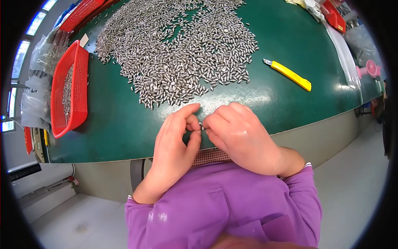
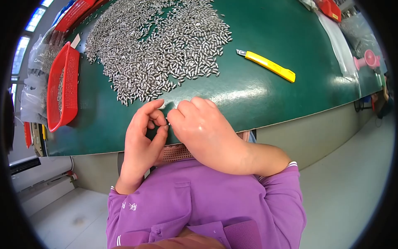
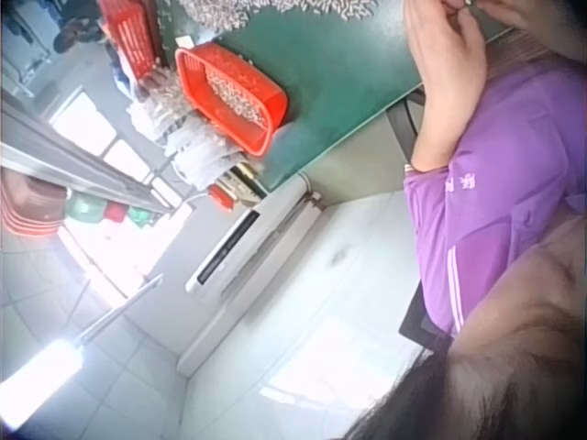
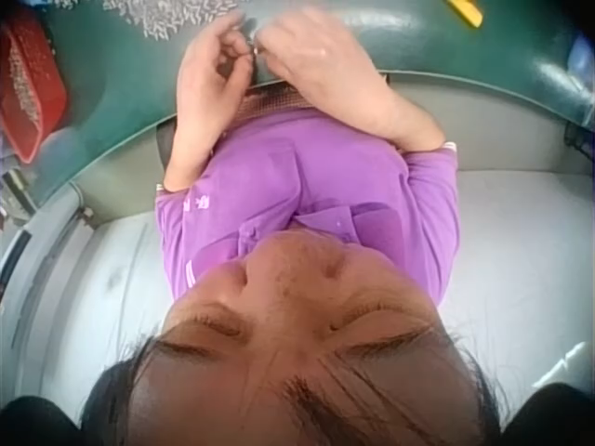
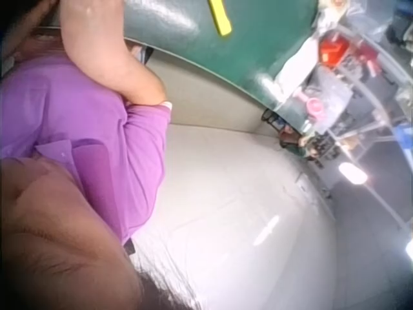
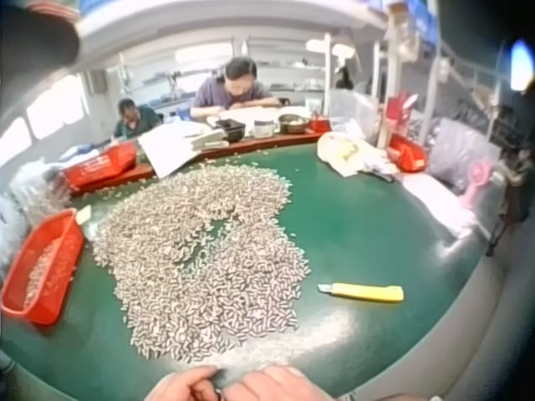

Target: Inspecting and sorting small metal hardware components on a workbench.

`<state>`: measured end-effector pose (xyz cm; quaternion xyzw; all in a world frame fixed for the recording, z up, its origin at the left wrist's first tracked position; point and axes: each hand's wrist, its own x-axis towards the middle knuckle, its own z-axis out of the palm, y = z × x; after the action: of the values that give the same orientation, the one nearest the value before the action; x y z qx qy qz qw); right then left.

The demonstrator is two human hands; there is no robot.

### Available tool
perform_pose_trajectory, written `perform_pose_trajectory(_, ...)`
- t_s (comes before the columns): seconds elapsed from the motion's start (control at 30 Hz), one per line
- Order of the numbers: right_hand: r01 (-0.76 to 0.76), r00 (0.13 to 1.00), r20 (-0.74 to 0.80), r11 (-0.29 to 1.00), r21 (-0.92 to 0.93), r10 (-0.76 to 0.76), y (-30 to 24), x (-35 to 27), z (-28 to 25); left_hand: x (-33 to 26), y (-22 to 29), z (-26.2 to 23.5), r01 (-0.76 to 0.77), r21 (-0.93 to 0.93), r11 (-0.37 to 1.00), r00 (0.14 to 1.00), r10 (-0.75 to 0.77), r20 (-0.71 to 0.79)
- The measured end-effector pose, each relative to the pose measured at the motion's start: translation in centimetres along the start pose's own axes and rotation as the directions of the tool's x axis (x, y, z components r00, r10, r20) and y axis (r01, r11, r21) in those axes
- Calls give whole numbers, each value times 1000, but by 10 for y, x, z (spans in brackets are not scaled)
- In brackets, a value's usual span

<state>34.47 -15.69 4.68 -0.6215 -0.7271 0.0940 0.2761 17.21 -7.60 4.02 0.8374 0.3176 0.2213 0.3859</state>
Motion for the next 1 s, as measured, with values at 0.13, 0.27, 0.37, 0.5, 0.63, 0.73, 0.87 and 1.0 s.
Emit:
perform_pose_trajectory(0.13,-6,999,-37,997,83,9,2,1,4,-1,-2,2,-39,16,999,999,40,-32)
perform_pose_trajectory(0.27,5,998,-61,992,125,3,4,1,5,0,-2,3,-49,12,999,998,50,-23)
perform_pose_trajectory(0.37,25,997,-73,979,203,-11,9,1,1,-1,-1,1,-59,10,998,998,59,-16)
perform_pose_trajectory(0.5,-55,985,-156,987,149,78,19,2,-5,-1,2,0,-18,-30,999,999,17,-28)
perform_pose_trajectory(0.63,-5,980,-196,991,133,31,25,8,-6,2,-11,2,-60,35,998,986,64,-153)
perform_pose_trajectory(0.73,48,983,-184,991,121,-25,25,13,4,11,-13,2,-96,72,993,973,109,-201)
perform_pose_trajectory(0.87,11,980,-198,997,80,5,21,18,2,19,-14,4,-106,136,985,971,132,-198)
perform_pose_trajectory(1.0,-49,972,-227,997,52,60,26,19,3,21,-16,7,-143,193,971,962,182,-201)
